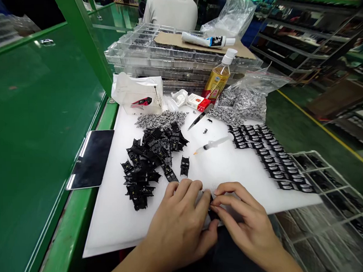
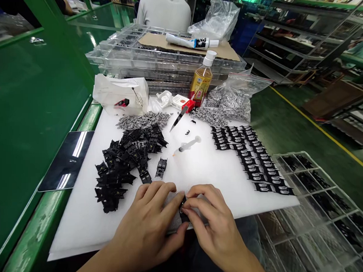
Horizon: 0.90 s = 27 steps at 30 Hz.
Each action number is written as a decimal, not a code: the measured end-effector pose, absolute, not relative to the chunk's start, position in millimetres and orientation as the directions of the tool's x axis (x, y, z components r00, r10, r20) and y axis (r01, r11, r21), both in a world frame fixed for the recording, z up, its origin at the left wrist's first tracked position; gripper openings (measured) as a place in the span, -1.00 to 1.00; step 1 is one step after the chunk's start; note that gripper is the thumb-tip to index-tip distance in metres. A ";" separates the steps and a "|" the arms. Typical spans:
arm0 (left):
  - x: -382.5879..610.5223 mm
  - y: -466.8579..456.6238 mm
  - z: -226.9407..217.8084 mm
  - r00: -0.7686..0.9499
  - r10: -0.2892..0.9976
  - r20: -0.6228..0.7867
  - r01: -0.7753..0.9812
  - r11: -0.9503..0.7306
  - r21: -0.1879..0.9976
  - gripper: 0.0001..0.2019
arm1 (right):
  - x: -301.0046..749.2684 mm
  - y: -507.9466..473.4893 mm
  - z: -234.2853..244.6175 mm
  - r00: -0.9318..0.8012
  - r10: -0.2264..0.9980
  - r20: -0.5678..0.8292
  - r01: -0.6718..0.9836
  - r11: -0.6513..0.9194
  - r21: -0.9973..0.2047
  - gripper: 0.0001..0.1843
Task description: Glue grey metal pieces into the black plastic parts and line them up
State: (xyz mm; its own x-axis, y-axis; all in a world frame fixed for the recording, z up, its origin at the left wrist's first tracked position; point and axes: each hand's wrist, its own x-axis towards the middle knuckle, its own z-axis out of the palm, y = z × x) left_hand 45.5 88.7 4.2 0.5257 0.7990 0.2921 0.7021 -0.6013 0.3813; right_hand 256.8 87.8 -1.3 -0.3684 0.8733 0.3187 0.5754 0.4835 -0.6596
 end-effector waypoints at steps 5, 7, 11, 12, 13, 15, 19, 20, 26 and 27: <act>46.6 88.9 4.6 0.527 0.802 0.280 0.703 -0.597 0.386 -0.61 | 258.3 88.5 2.9 -0.395 0.860 0.323 0.577 0.506 -0.642 -0.79; 47.2 88.9 5.4 0.530 0.805 0.267 0.700 -0.593 0.399 -0.62 | 257.2 88.7 4.6 -0.417 0.846 0.331 0.577 0.528 -0.622 -0.78; 47.1 89.1 6.1 0.535 0.802 0.265 0.695 -0.596 0.402 -0.64 | 254.8 89.3 9.2 -0.478 0.816 0.326 0.594 0.573 -0.564 -0.73; 46.8 89.2 5.9 0.536 0.801 0.268 0.694 -0.598 0.400 -0.65 | 254.6 89.5 10.5 -0.493 0.810 0.318 0.604 0.582 -0.545 -0.72; 46.5 89.3 5.7 0.536 0.799 0.271 0.694 -0.600 0.397 -0.65 | 254.5 89.7 11.7 -0.506 0.805 0.310 0.613 0.588 -0.527 -0.71; 46.1 89.3 5.1 0.537 0.797 0.275 0.693 -0.603 0.395 -0.63 | 254.6 90.0 13.4 -0.524 0.797 0.299 0.626 0.599 -0.499 -0.69; 46.2 88.4 4.2 0.541 0.797 0.269 0.688 -0.603 0.403 -0.62 | 254.6 89.7 15.1 -0.545 0.783 0.299 0.634 0.618 -0.465 -0.68; 46.3 88.3 4.3 0.542 0.798 0.264 0.687 -0.601 0.407 -0.64 | 255.0 89.5 15.4 -0.551 0.778 0.303 0.633 0.626 -0.455 -0.67; 44.4 90.8 10.0 0.546 0.800 0.249 0.674 -0.595 0.437 -0.56 | 271.2 93.4 16.5 -0.414 0.862 0.291 0.581 0.497 -0.645 -0.73; 43.5 91.6 11.4 0.562 0.792 0.240 0.659 -0.604 0.449 -0.53 | 275.5 95.8 16.1 -0.404 0.870 0.281 0.565 0.479 -0.671 -0.71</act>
State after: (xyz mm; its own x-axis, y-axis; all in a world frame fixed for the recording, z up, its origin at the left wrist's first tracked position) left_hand 43.5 91.6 11.4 0.5622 0.7915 0.2398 0.6585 -0.6038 0.4492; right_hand 275.5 95.8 16.1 -0.4042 0.8705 0.2809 0.5654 0.4792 -0.6713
